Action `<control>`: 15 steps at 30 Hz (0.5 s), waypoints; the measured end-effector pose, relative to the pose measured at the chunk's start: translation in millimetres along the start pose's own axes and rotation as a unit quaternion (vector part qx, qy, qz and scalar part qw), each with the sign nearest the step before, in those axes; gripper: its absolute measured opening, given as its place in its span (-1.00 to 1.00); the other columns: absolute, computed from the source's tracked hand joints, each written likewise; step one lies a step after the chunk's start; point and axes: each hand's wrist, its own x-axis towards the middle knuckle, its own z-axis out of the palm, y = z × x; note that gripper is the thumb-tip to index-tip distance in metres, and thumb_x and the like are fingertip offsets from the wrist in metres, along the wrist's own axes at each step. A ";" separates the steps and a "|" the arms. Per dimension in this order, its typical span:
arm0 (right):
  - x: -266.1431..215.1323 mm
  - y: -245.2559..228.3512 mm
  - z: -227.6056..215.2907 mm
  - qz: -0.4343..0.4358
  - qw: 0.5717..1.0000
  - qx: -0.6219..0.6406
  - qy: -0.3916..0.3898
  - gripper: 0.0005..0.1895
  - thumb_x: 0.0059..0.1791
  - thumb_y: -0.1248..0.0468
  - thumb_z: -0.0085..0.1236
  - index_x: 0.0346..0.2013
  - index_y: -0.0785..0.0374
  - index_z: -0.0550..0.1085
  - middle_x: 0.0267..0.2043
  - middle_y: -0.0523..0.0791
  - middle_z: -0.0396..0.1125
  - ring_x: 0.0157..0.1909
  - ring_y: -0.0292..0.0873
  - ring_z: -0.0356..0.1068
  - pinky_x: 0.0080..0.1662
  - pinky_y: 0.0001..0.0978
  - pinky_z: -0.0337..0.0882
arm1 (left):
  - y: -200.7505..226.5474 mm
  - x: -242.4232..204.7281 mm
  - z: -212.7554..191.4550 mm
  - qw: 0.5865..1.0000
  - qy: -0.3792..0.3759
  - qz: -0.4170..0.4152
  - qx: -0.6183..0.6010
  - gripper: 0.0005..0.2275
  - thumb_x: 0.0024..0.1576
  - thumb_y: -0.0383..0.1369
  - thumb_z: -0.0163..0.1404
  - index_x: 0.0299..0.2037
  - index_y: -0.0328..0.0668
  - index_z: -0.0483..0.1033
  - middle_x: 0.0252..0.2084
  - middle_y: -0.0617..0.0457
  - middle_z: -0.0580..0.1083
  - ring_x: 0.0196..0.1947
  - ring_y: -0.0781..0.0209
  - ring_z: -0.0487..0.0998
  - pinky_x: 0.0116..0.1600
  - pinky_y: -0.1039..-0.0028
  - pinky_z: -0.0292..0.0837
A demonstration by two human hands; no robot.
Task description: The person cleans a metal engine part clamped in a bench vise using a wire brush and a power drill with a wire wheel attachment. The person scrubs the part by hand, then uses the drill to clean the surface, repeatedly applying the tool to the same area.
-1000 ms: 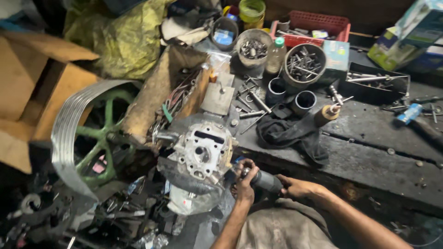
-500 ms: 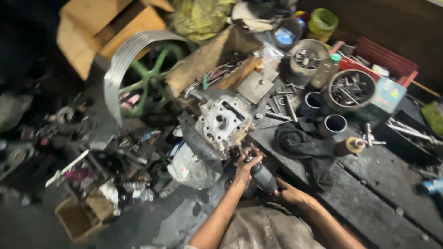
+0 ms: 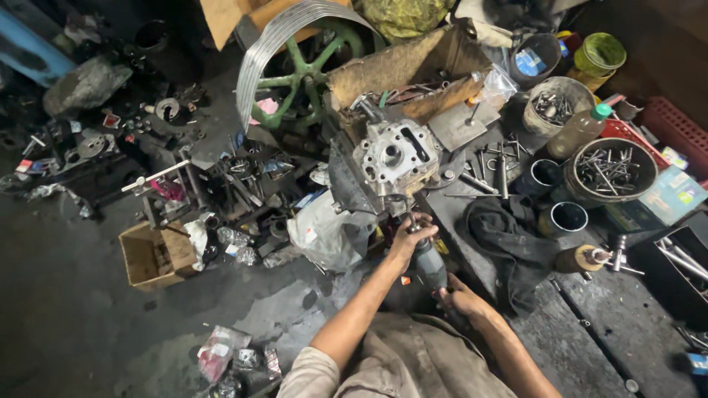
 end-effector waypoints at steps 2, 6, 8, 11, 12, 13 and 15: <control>0.0 -2.9 -1.0 -0.001 1.000 -0.004 0.007 -0.34 0.06 0.29 0.00 0.46 0.05 0.10 0.05 -0.05 0.44 -0.22 -0.16 0.40 -0.22 -0.29 0.44 | 2.0 -0.2 2.8 1.000 0.015 0.007 -0.026 -0.65 0.03 -0.34 0.25 -0.01 -0.21 0.47 -0.29 0.11 0.49 -0.33 0.32 0.53 -0.18 0.48 0.44; 1.3 -3.1 -1.4 -0.005 1.000 -0.012 0.010 -0.26 0.05 0.30 0.02 0.50 0.15 0.00 0.06 -0.05 0.44 -0.23 -0.17 0.41 -0.24 -0.30 0.44 | 1.9 -6.8 4.6 0.999 0.013 0.027 -0.030 -0.65 0.03 -0.38 0.27 -0.01 -0.22 0.46 -0.29 0.08 0.49 -0.33 0.30 0.52 -0.18 0.49 0.42; -0.2 -3.5 -4.5 0.000 1.000 -0.019 0.008 -0.24 0.04 0.30 0.02 0.51 0.16 -0.01 0.05 -0.05 0.45 -0.23 -0.18 0.40 -0.23 -0.30 0.45 | 1.2 -9.0 7.3 0.998 0.036 0.030 -0.031 -0.65 0.00 -0.39 0.27 -0.03 -0.22 0.47 -0.26 0.12 0.50 -0.32 0.31 0.53 -0.16 0.48 0.43; -4.0 -9.7 -6.3 0.015 0.999 -0.032 0.012 -0.22 0.06 0.29 0.03 0.52 0.14 -0.06 0.04 -0.04 0.47 -0.21 -0.17 0.39 -0.18 -0.29 0.44 | 5.6 -8.0 8.0 0.999 0.022 0.030 -0.012 -0.63 0.01 -0.38 0.28 0.00 -0.22 0.47 -0.26 0.11 0.50 -0.24 0.31 0.54 -0.07 0.49 0.41; -6.9 -12.0 -6.6 0.028 0.999 -0.034 0.018 -0.23 0.06 0.27 0.02 0.52 0.13 -0.07 0.05 -0.06 0.46 -0.19 -0.17 0.40 -0.15 -0.30 0.43 | 6.9 -8.4 7.3 0.999 0.020 0.029 -0.016 -0.61 -0.01 -0.39 0.29 0.01 -0.22 0.47 -0.25 0.12 0.49 -0.23 0.31 0.53 -0.06 0.48 0.40; -10.9 -12.9 -6.3 0.041 0.998 -0.036 0.024 -0.23 0.07 0.26 0.01 0.52 0.11 -0.07 0.06 -0.08 0.46 -0.17 -0.17 0.41 -0.12 -0.30 0.42 | 7.4 -11.3 5.5 0.999 0.018 0.028 -0.020 -0.60 -0.02 -0.40 0.30 0.01 -0.21 0.46 -0.25 0.13 0.48 -0.21 0.30 0.51 -0.05 0.46 0.38; -18.6 -17.7 -7.7 0.009 0.999 -0.023 -0.034 -0.27 0.04 0.24 0.02 0.49 0.17 0.06 0.04 -0.07 0.47 -0.13 -0.19 0.41 -0.06 -0.35 0.41 | 9.3 -16.0 1.8 1.000 0.007 0.021 -0.013 -0.57 -0.05 -0.39 0.32 0.02 -0.20 0.45 -0.21 0.16 0.49 -0.15 0.32 0.51 0.01 0.45 0.39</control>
